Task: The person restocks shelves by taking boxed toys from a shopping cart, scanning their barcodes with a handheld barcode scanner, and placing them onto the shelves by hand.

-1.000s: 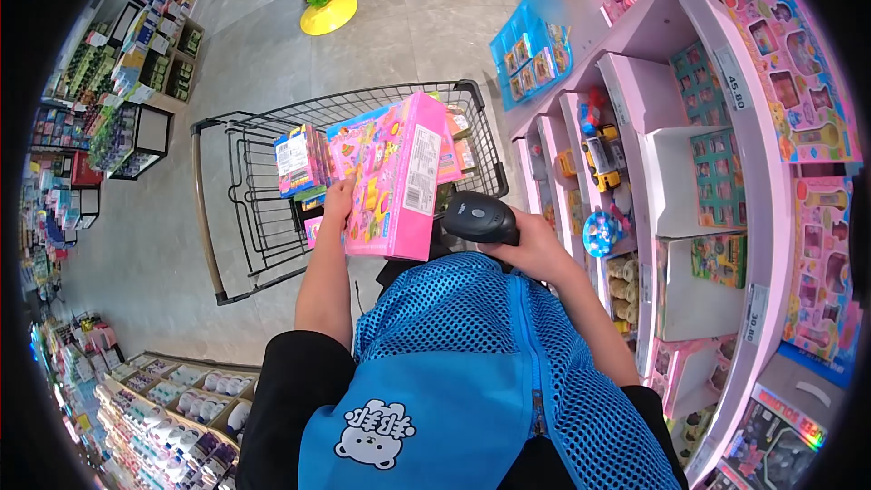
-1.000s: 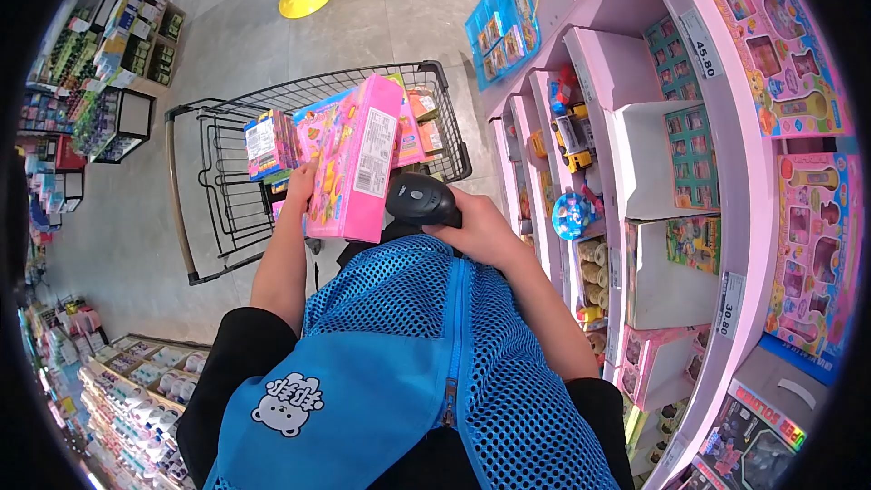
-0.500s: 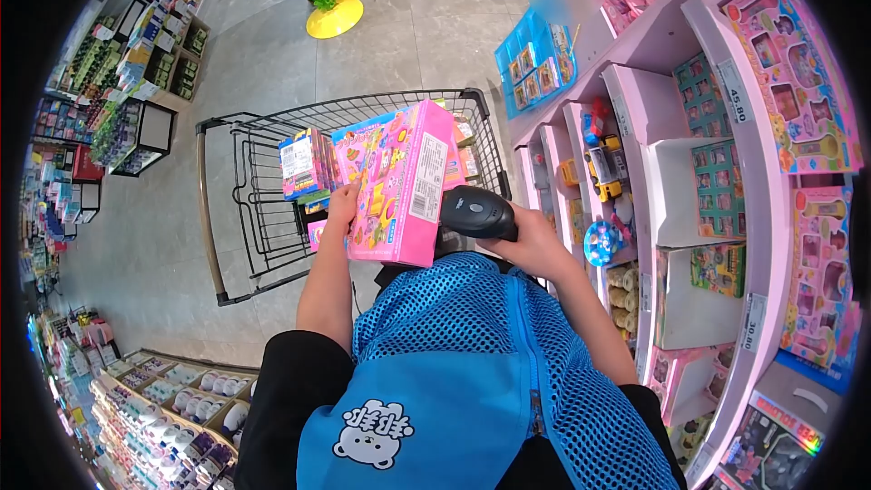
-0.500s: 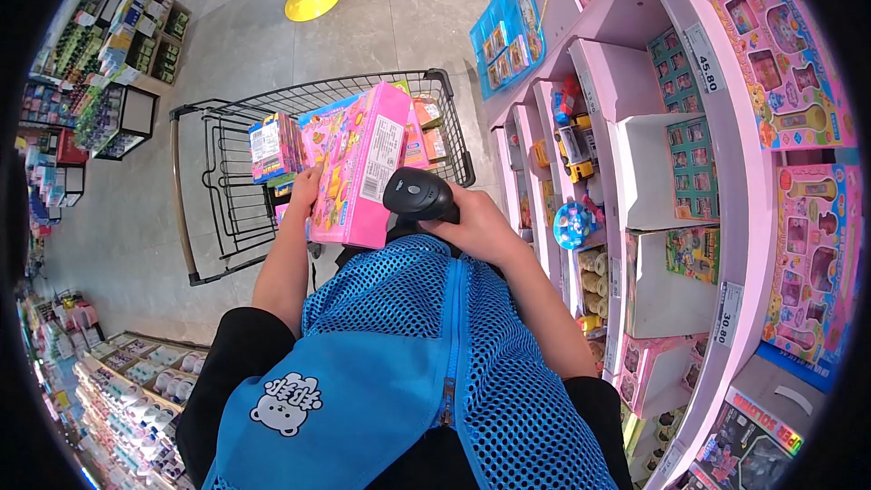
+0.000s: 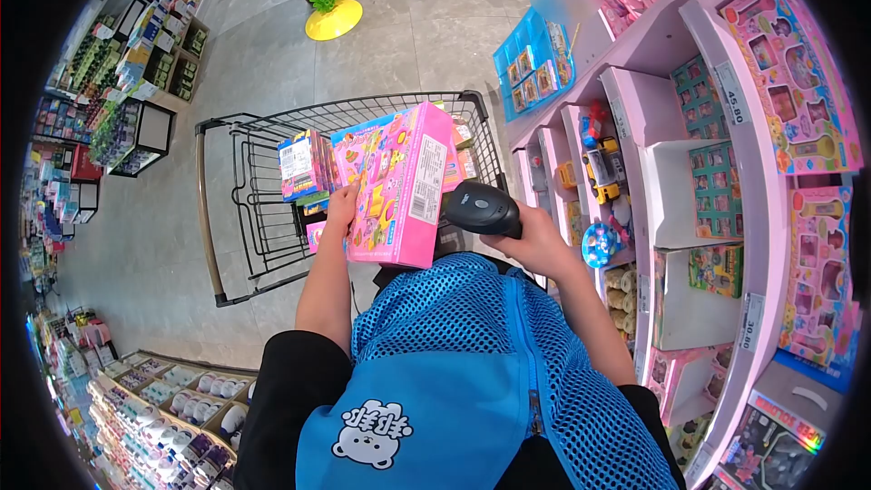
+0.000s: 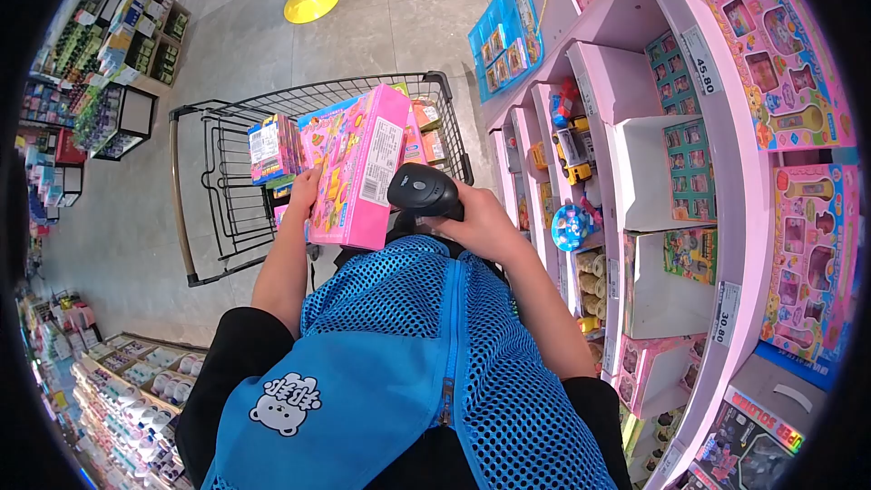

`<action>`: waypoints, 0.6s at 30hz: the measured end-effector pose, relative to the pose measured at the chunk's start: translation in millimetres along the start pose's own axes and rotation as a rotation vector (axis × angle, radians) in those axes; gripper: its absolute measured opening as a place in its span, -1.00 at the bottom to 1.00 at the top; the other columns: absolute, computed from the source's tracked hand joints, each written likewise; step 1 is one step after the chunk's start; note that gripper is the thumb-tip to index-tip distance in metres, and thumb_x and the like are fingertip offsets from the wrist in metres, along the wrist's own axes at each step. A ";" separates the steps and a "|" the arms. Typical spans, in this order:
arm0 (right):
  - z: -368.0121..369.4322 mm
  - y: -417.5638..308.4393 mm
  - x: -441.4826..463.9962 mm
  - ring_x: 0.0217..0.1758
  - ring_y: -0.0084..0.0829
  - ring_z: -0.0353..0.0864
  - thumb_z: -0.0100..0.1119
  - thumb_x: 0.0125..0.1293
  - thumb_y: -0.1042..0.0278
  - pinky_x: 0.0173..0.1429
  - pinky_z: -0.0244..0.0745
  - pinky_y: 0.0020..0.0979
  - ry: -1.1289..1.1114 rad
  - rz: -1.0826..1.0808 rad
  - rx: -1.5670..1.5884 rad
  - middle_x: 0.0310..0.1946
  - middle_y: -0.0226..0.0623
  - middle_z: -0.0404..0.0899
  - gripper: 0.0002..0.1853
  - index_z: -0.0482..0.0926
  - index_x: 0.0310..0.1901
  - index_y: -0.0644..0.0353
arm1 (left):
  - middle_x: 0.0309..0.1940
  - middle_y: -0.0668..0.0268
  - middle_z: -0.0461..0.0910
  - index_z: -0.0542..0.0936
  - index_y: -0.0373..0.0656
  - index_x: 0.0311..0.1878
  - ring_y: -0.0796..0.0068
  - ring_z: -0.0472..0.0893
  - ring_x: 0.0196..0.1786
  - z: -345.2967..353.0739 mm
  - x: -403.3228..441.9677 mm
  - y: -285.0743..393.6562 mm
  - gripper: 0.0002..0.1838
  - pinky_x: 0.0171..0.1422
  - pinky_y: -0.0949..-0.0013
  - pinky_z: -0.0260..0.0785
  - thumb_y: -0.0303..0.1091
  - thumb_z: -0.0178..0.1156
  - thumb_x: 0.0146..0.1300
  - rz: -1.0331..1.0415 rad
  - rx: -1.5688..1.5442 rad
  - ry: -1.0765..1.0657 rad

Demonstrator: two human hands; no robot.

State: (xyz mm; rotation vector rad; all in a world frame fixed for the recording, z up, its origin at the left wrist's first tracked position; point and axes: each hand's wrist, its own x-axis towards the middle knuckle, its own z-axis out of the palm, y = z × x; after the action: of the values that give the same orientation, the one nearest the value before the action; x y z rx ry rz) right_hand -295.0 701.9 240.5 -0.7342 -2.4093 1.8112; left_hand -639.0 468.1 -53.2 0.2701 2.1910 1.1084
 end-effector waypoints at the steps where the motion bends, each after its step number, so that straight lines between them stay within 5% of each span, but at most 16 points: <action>1: -0.1 -0.9 -0.2 0.02 -0.19 0.76 0.46 0.15 0.32 0.14 0.58 -0.26 -0.001 0.005 -0.007 -0.09 -0.07 0.75 -0.37 0.51 0.29 0.16 | -0.22 0.12 0.75 0.69 -0.36 0.04 0.40 0.65 -0.19 0.1 1.0 -1.3 -0.44 -0.02 0.25 0.47 0.07 0.14 0.47 -0.009 -0.002 -0.001; 18: 5.8 -0.7 -4.7 -0.03 -0.31 0.73 0.44 0.16 0.36 0.11 0.57 -0.29 0.015 -0.032 0.013 -0.12 -0.13 0.74 -0.44 0.55 0.23 0.20 | -0.31 0.19 0.73 0.71 -0.38 -0.05 0.48 0.62 -0.26 1.6 -4.8 2.8 -0.46 -0.09 0.30 0.46 0.04 0.13 0.48 0.021 -0.082 -0.007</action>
State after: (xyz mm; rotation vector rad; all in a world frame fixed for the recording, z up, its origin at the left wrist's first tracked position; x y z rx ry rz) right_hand -292.9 694.7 240.4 -0.7018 -2.3831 1.8017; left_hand -634.6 468.7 -49.5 0.2611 2.1348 1.2037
